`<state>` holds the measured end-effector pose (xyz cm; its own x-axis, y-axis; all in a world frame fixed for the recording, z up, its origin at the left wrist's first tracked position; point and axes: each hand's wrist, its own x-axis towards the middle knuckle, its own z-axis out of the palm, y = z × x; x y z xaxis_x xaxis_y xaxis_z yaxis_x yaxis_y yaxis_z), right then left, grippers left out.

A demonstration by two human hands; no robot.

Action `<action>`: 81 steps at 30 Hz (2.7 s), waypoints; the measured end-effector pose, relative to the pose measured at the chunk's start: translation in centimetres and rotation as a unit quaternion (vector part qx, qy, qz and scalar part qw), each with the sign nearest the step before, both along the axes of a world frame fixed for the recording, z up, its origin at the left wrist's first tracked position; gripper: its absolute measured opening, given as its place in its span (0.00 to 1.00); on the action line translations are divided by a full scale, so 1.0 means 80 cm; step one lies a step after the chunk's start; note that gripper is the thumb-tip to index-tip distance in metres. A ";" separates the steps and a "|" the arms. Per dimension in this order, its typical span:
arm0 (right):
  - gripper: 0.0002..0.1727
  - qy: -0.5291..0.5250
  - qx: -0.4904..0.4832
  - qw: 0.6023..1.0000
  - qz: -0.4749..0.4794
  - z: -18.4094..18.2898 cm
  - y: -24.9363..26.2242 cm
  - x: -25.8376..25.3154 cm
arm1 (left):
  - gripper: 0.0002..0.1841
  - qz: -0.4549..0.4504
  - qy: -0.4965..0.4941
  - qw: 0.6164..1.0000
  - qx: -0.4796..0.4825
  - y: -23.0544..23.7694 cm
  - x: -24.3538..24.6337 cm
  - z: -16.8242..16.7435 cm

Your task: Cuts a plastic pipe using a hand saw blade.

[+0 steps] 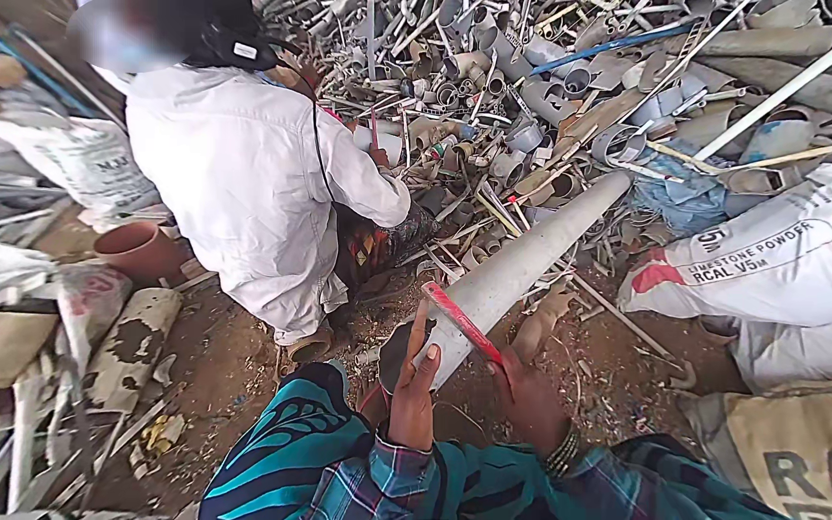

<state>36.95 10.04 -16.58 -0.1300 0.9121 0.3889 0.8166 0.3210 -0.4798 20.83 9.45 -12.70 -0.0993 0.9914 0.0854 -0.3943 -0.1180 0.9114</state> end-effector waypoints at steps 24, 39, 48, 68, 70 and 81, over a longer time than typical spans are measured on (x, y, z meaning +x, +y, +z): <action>0.22 0.045 -0.252 0.961 -0.105 0.033 0.053 0.044 | 0.37 -0.027 -0.029 0.999 -0.024 -0.001 -0.001 -0.002; 0.23 0.008 -0.330 0.941 -0.070 0.068 0.060 0.036 | 0.37 -0.022 -0.024 0.999 -0.038 -0.005 -0.001 -0.003; 0.25 -0.020 -0.334 0.933 -0.130 0.059 0.089 0.062 | 0.38 -0.031 -0.033 0.998 -0.038 -0.007 -0.001 -0.008; 0.23 0.056 -0.278 0.953 -0.105 0.042 0.053 0.042 | 0.36 -0.013 0.010 0.999 -0.028 -0.007 0.003 0.006; 0.22 0.028 -0.222 0.973 -0.047 0.046 0.018 0.016 | 0.35 -0.008 0.023 1.000 -0.016 -0.005 0.002 0.009; 0.21 0.061 -0.187 0.980 -0.012 0.104 -0.033 0.025 | 0.34 -0.038 0.041 0.998 0.010 -0.029 0.041 0.066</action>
<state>38.98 7.38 -8.24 -0.0806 0.9960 0.0375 0.7506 0.0854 -0.6552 24.09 7.10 -7.39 -0.0154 0.9938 0.1102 -0.3265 -0.1092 0.9389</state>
